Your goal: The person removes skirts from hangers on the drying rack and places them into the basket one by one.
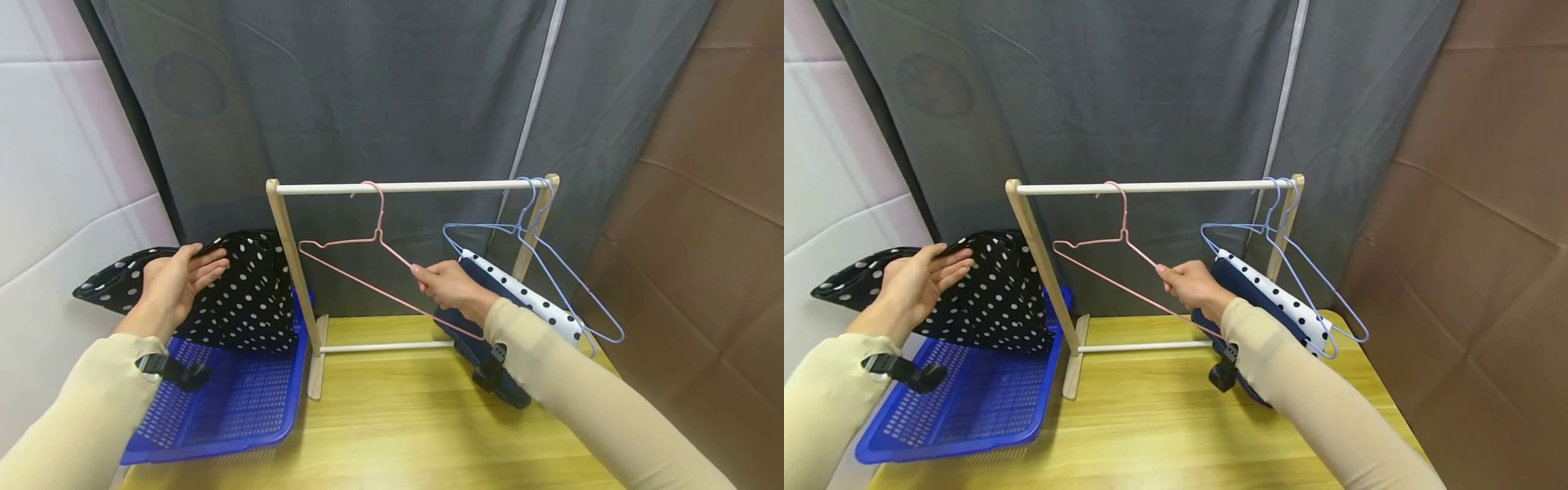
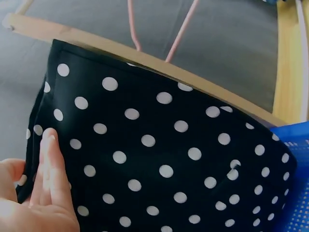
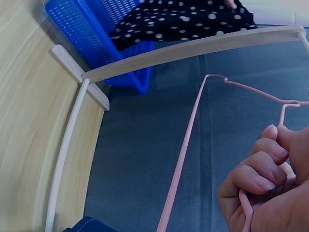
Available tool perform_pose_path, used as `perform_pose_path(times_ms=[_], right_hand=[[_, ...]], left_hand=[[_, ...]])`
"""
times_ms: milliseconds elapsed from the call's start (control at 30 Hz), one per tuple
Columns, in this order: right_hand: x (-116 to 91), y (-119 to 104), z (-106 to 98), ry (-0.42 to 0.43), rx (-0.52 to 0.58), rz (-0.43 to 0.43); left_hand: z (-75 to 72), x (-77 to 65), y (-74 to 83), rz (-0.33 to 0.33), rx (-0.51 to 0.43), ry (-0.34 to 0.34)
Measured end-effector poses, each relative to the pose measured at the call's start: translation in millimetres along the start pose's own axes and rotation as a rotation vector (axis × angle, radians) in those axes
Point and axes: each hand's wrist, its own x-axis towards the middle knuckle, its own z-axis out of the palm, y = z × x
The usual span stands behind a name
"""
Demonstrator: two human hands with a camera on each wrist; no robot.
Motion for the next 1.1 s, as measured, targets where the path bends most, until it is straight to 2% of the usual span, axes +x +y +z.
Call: perform_pose_path(times_ms=[133,300,600,933,1100], right_hand=[[2,2,0,0.003,0.0,0.006],[3,4,0,0.004,0.007,0.01],[2,2,-1,0.001,-0.001,0.005],[2,1,3,-0.006,0.039,0.011],[2,2,4,-0.007,0.045,0.013]], left_hand=[[-3.1,-6.5,-7.1,-0.028,0.052,0.026],[-8.9,-18.0,-14.7,-0.043,0.102,0.016],[-13.7,-35.6,-25.1,-0.086,0.168,0.038],[-17.7,-53.2,-35.3,-0.154,0.226,0.055],[-16.7,-59.8,-45.1,-0.192,0.307,0.055]])
